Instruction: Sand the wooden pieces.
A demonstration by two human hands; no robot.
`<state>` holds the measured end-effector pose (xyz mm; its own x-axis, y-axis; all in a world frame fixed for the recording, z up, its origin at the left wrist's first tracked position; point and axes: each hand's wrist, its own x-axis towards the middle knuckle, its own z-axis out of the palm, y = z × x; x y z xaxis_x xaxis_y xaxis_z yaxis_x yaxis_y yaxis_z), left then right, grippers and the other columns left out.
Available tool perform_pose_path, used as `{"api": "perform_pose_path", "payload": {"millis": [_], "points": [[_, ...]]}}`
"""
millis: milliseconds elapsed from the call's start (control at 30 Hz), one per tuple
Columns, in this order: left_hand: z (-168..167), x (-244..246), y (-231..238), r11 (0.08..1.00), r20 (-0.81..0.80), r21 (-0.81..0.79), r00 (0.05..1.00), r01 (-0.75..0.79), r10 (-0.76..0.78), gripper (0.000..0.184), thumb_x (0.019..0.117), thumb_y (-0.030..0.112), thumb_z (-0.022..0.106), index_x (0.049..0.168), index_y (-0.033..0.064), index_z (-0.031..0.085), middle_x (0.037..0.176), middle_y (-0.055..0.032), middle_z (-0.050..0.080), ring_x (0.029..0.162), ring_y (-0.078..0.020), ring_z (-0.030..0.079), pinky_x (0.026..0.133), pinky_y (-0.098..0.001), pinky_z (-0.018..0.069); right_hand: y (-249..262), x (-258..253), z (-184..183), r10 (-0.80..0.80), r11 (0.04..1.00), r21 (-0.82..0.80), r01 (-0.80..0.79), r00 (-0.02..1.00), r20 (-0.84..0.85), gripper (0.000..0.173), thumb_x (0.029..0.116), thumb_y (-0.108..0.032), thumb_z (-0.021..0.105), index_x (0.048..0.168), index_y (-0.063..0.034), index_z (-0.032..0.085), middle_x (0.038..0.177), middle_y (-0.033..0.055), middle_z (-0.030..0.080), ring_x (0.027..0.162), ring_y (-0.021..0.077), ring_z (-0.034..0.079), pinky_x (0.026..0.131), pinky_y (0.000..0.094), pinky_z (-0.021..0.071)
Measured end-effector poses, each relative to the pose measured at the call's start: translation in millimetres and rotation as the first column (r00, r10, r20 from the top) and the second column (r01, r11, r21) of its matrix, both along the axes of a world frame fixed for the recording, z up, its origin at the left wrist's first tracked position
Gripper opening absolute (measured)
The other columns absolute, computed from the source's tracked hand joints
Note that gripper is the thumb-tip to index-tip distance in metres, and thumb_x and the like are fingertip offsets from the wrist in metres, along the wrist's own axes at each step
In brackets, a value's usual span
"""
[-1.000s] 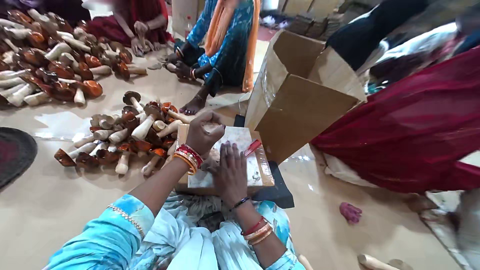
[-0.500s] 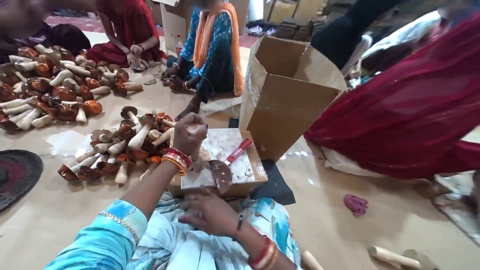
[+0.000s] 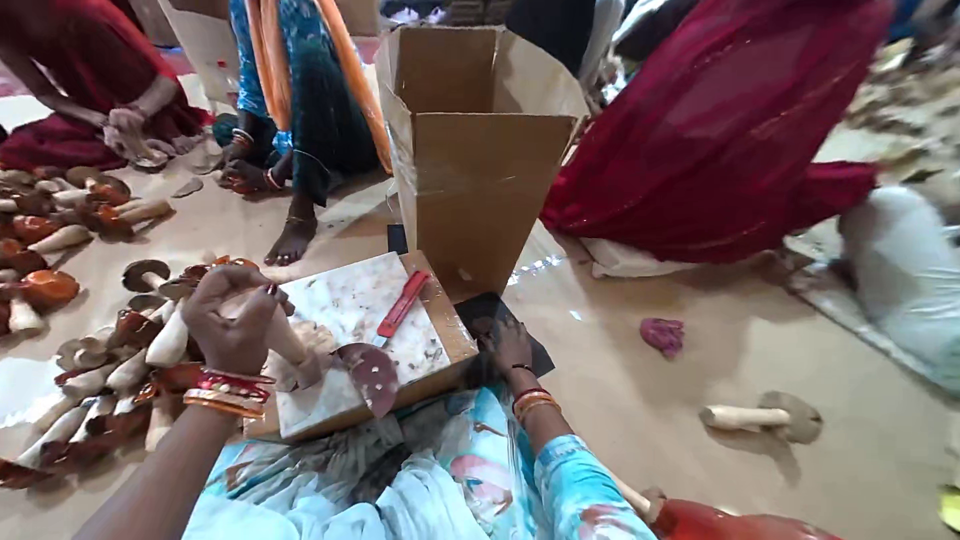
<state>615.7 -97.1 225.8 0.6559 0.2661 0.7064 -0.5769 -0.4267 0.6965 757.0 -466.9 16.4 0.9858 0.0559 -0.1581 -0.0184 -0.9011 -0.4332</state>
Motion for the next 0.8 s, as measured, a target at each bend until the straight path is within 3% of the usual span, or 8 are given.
{"api": "perform_pose_path", "payload": {"millis": [200,333,433,533,600,667,733,800], "points": [[1,-2,1,1.0,0.035,0.024,0.999,0.008,-0.009,0.008,0.0909,0.024,0.064,0.098,0.0273,0.064,0.082,0.0177,0.069,0.067,-0.0003,0.067,0.062,-0.0215,0.0588,13,17,-29,0.052,0.996,-0.059,-0.059,0.991,-0.122,0.068,0.1006,-0.052,0.057,0.155,-0.0133,0.045,0.168,0.0182,0.024,0.155,0.0475,0.014,0.118,0.0694,0.0207],[-5,-1,6,0.999,0.06,-0.016,0.997,0.044,-0.042,0.01,0.0912,0.025,0.069,0.097,0.0177,0.066,0.08,0.0104,0.071,0.067,-0.0043,0.068,0.062,-0.0242,0.0597,16,28,-35,0.084,0.992,-0.086,-0.097,0.986,-0.142,0.068,0.0999,-0.055,0.057,0.156,-0.0196,0.045,0.169,0.0165,0.023,0.155,0.0465,0.013,0.118,0.0696,0.0192],[-6,-1,7,1.0,0.069,-0.013,0.998,0.014,-0.013,0.01,0.089,0.024,0.068,0.096,0.0172,0.065,0.08,0.01,0.07,0.066,-0.0045,0.067,0.061,-0.0246,0.0596,17,26,-33,0.061,0.997,-0.043,-0.068,0.988,-0.141,0.065,0.0993,-0.055,0.059,0.151,-0.0159,0.052,0.169,0.0179,0.023,0.155,0.0471,0.012,0.119,0.0687,0.0183],[-2,-2,1,0.999,0.043,0.004,0.998,-0.048,0.047,0.009,0.0907,0.029,0.067,0.096,0.0215,0.065,0.083,0.0142,0.07,0.069,-0.0021,0.067,0.063,-0.0242,0.0602,15,11,-9,-0.048,0.988,0.147,0.039,0.997,0.059,0.064,0.0958,-0.051,0.066,0.137,-0.0016,0.062,0.16,0.0311,0.033,0.149,0.0539,0.025,0.116,0.0715,0.0265],[-2,-4,0,0.996,0.018,-0.007,0.996,-0.088,0.088,0.015,0.0902,0.028,0.067,0.096,0.0146,0.064,0.085,0.0114,0.068,0.07,-0.0027,0.066,0.065,-0.0265,0.0602,25,-12,28,-0.132,0.936,0.35,0.027,0.951,0.278,0.058,0.0976,-0.044,0.064,0.129,0.0049,0.063,0.154,0.0348,0.039,0.141,0.0557,0.037,0.112,0.0711,0.0338],[-3,-4,-2,0.995,0.026,-0.045,0.996,-0.089,0.09,0.017,0.0885,0.025,0.068,0.095,0.01,0.064,0.083,0.0082,0.068,0.068,-0.0039,0.065,0.063,-0.0278,0.0601,47,-51,79,-0.148,0.873,0.479,-0.089,0.888,0.434,0.05,0.1023,-0.04,0.059,0.133,0.0,0.06,0.145,0.0274,0.05,0.127,0.0428,0.055,0.101,0.0601,0.0485],[-5,-1,-3,0.995,0.049,-0.056,0.996,-0.078,0.081,0.018,0.0874,0.024,0.069,0.093,0.0075,0.063,0.081,0.0056,0.067,0.066,-0.0042,0.065,0.061,-0.027,0.0594,78,-103,126,-0.05,0.825,0.491,-0.279,0.83,0.556,0.043,0.1043,-0.032,0.056,0.136,-0.0029,0.059,0.114,0.0189,0.063,0.088,0.0269,0.066,0.074,0.0453,0.0577],[-7,2,-2,0.997,0.068,-0.05,0.996,-0.061,0.064,0.016,0.087,0.02,0.068,0.094,0.0064,0.063,0.081,0.0045,0.067,0.067,-0.0043,0.065,0.062,-0.0263,0.0591,111,-147,146,0.109,0.782,0.415,-0.465,0.758,0.643,0.043,0.1021,-0.031,0.059,0.136,-0.0035,0.061,0.084,0.0098,0.065,0.061,0.02,0.06,0.053,0.0417,0.0531]]}}
